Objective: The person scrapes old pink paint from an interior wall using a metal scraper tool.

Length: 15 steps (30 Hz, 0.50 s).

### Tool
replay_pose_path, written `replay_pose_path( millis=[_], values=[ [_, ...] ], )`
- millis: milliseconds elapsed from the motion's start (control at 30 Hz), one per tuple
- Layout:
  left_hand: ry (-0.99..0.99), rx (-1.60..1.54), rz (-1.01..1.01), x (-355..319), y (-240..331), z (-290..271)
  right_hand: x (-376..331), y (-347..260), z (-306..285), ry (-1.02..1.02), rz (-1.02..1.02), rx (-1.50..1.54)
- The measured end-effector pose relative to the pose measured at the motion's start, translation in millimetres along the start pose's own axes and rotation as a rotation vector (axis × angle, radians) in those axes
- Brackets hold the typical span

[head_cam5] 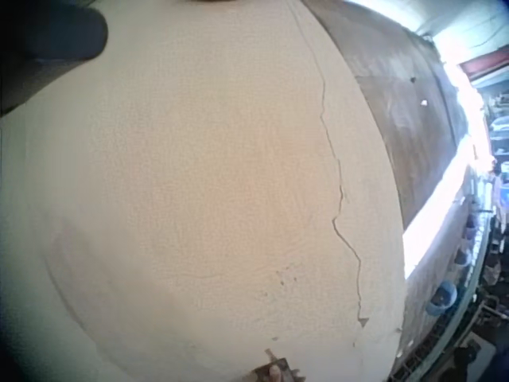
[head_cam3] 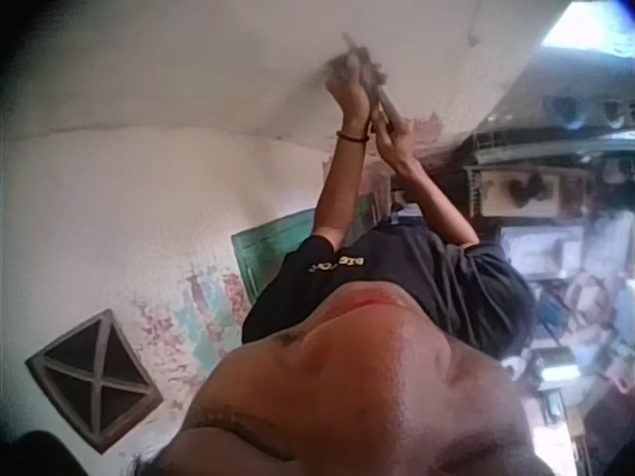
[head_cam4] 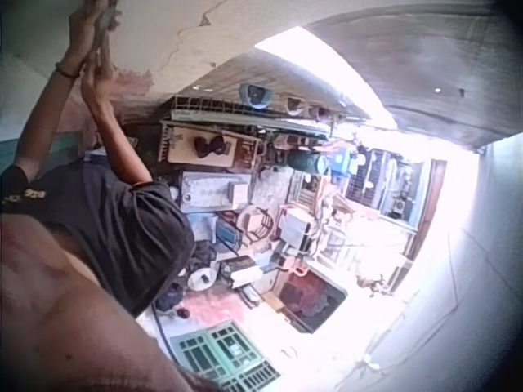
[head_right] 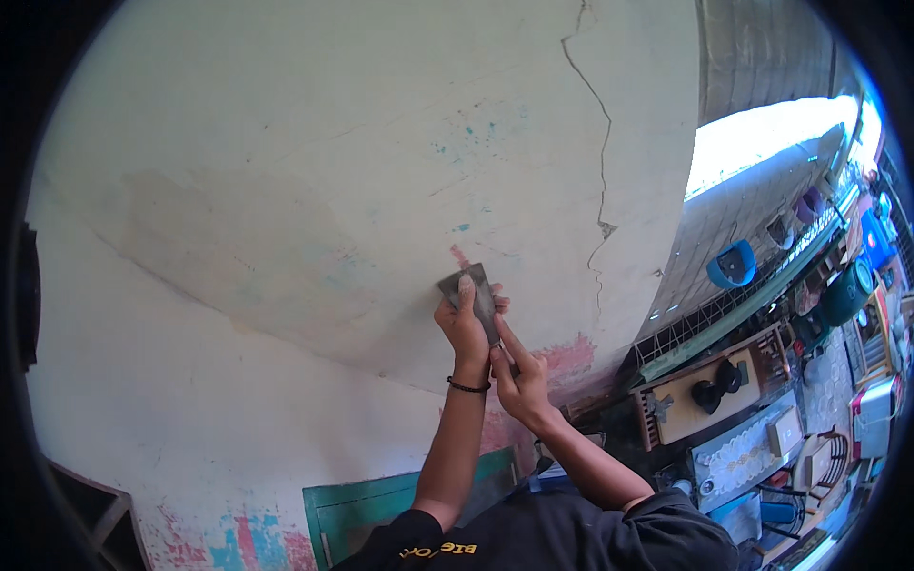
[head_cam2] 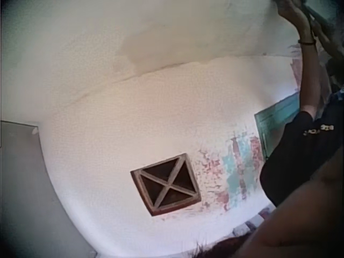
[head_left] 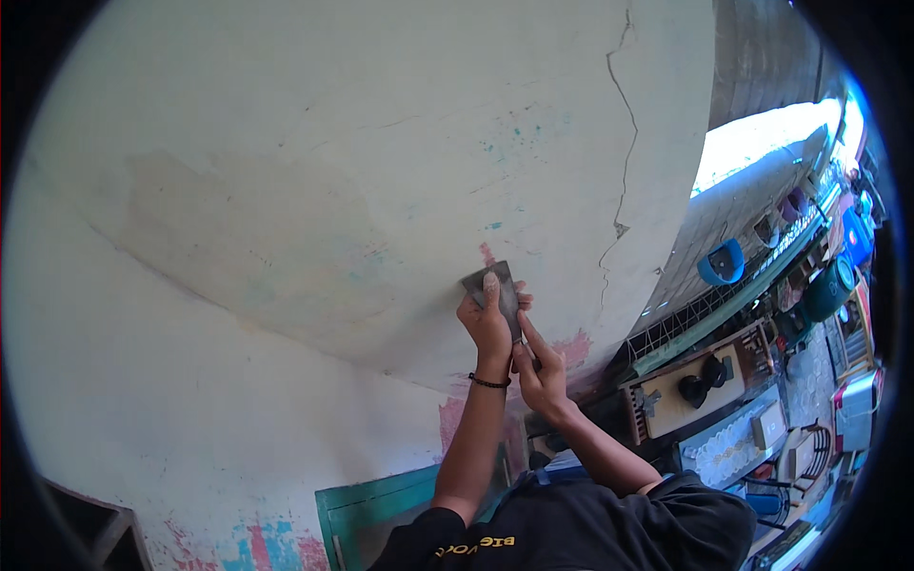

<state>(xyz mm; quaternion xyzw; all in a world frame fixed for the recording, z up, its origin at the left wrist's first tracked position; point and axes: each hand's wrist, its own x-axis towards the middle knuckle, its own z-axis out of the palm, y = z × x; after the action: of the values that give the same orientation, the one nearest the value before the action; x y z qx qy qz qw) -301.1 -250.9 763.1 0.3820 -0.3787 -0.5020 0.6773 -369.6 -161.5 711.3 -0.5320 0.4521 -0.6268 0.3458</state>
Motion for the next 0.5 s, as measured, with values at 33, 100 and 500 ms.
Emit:
replay_pose_path(
  millis=[33, 100, 500],
  values=[
    [0.011, 0.002, 0.002, -2, -1, -1, 1, -1, 0, 0.007, 0.008, 0.001],
    [0.022, 0.006, -0.007, -2, -1, -3, 9, -5, -2, 0.016, -0.094, -0.026],
    [0.068, 0.025, 0.013, -2, 6, 0, 8, -5, 5, 0.049, -0.106, 0.02]
  ],
)
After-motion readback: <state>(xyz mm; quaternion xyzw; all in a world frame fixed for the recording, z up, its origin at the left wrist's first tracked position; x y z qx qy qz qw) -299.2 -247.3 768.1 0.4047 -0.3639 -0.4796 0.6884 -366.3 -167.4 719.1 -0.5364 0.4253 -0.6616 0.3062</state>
